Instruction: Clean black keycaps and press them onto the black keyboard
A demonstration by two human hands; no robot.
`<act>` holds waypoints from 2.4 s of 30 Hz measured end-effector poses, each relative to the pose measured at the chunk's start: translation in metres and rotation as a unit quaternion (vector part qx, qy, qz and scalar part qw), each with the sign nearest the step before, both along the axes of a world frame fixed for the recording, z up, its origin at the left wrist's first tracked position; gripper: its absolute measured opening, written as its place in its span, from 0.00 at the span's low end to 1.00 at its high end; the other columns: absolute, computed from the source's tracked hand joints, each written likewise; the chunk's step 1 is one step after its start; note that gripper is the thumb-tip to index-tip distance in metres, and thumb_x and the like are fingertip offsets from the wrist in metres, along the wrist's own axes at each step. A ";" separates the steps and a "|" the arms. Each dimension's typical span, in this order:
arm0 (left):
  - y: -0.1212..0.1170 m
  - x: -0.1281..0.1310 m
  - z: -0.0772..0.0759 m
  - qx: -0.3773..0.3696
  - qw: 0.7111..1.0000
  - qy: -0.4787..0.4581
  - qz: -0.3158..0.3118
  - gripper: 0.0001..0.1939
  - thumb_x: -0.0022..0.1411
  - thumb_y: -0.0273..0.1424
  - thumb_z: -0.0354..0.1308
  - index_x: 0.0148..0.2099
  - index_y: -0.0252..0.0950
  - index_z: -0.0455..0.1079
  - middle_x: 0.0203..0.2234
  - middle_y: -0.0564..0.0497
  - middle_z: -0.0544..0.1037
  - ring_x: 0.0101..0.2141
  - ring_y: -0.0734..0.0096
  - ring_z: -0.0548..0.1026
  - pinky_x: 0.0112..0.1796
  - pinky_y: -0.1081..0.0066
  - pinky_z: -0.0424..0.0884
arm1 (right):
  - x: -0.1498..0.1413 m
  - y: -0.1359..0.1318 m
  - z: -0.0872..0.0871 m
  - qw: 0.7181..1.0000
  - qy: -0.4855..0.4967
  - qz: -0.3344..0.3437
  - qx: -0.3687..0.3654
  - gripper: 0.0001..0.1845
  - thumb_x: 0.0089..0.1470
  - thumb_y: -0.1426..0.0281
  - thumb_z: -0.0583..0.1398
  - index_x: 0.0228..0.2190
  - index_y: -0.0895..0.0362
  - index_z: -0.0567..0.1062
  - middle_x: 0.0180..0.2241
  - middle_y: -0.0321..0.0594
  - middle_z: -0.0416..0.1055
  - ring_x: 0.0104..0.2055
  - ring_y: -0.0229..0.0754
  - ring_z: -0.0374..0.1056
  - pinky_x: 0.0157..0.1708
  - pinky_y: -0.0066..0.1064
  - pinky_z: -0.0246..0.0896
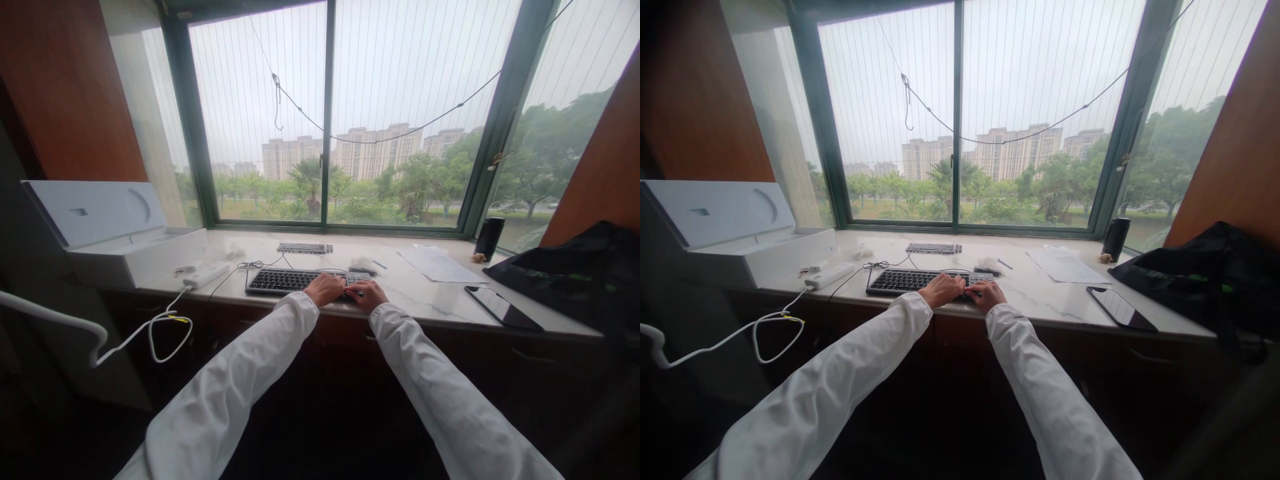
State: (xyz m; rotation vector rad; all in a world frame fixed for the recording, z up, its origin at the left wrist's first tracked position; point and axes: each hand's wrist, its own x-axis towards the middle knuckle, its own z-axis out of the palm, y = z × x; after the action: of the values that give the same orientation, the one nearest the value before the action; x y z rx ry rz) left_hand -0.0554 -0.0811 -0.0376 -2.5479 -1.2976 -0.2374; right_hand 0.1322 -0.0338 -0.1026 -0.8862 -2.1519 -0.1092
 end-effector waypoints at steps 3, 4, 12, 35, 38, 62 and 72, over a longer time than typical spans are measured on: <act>-0.007 -0.007 -0.010 0.012 0.999 -0.034 0.019 0.15 0.69 0.37 0.50 0.49 0.36 0.72 0.42 0.43 0.78 0.39 0.59 0.78 0.39 0.66 0.71 | -0.001 -0.003 0.001 1.000 0.002 -0.001 -0.002 0.07 0.55 0.66 0.63 0.34 0.49 0.82 0.35 0.39 0.80 0.40 0.46 0.75 0.43 0.40 0.67; -0.009 -0.010 -0.014 0.019 0.998 -0.054 0.030 0.16 0.69 0.38 0.49 0.52 0.40 0.72 0.44 0.46 0.78 0.40 0.61 0.78 0.39 0.67 0.71 | -0.001 -0.003 0.002 1.000 0.002 -0.001 -0.004 0.07 0.55 0.66 0.63 0.34 0.49 0.82 0.35 0.38 0.80 0.40 0.46 0.74 0.43 0.40 0.67; -0.008 -0.008 -0.023 0.009 0.984 -0.155 0.083 0.12 0.66 0.40 0.55 0.46 0.47 0.77 0.42 0.52 0.79 0.40 0.66 0.78 0.40 0.71 0.71 | -0.003 -0.006 0.003 1.000 0.015 0.005 -0.022 0.07 0.56 0.67 0.62 0.34 0.49 0.82 0.35 0.38 0.80 0.40 0.45 0.73 0.45 0.38 0.67; -0.006 -0.001 -0.014 0.018 0.992 -0.094 0.087 0.12 0.68 0.28 0.49 0.45 0.38 0.75 0.39 0.45 0.79 0.39 0.60 0.78 0.39 0.66 0.70 | -0.002 -0.005 0.003 1.000 0.007 0.011 -0.023 0.09 0.56 0.66 0.61 0.33 0.52 0.82 0.34 0.39 0.79 0.38 0.45 0.72 0.43 0.38 0.67; -0.005 -0.004 -0.010 0.014 0.993 -0.096 0.069 0.13 0.68 0.33 0.50 0.44 0.40 0.77 0.39 0.46 0.79 0.38 0.61 0.78 0.40 0.67 0.70 | -0.002 -0.006 0.004 1.000 0.003 0.010 -0.021 0.09 0.56 0.66 0.61 0.34 0.52 0.82 0.33 0.39 0.79 0.38 0.46 0.72 0.42 0.38 0.67; 0.004 -0.017 -0.025 -0.046 0.953 -0.284 0.091 0.08 0.58 0.40 0.63 0.41 0.52 0.80 0.35 0.57 0.83 0.39 0.67 0.79 0.42 0.72 0.71 | -0.003 -0.011 0.007 1.000 0.008 -0.003 -0.027 0.07 0.56 0.66 0.62 0.34 0.50 0.82 0.34 0.38 0.79 0.39 0.43 0.72 0.43 0.35 0.66; 0.007 -0.017 -0.032 -0.047 0.941 -0.325 0.081 0.08 0.57 0.38 0.64 0.41 0.49 0.80 0.34 0.55 0.83 0.37 0.68 0.79 0.40 0.73 0.72 | -0.003 -0.011 0.007 1.000 0.007 -0.006 -0.026 0.07 0.56 0.66 0.62 0.34 0.49 0.82 0.34 0.37 0.79 0.39 0.43 0.72 0.43 0.35 0.66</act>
State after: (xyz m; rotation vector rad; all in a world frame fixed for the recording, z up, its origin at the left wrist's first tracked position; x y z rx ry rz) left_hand -0.0723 -0.0741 -0.0692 -2.5070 -1.7583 -1.0755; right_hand 0.1294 -0.0444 -0.0961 -0.9277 -2.1451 -0.0544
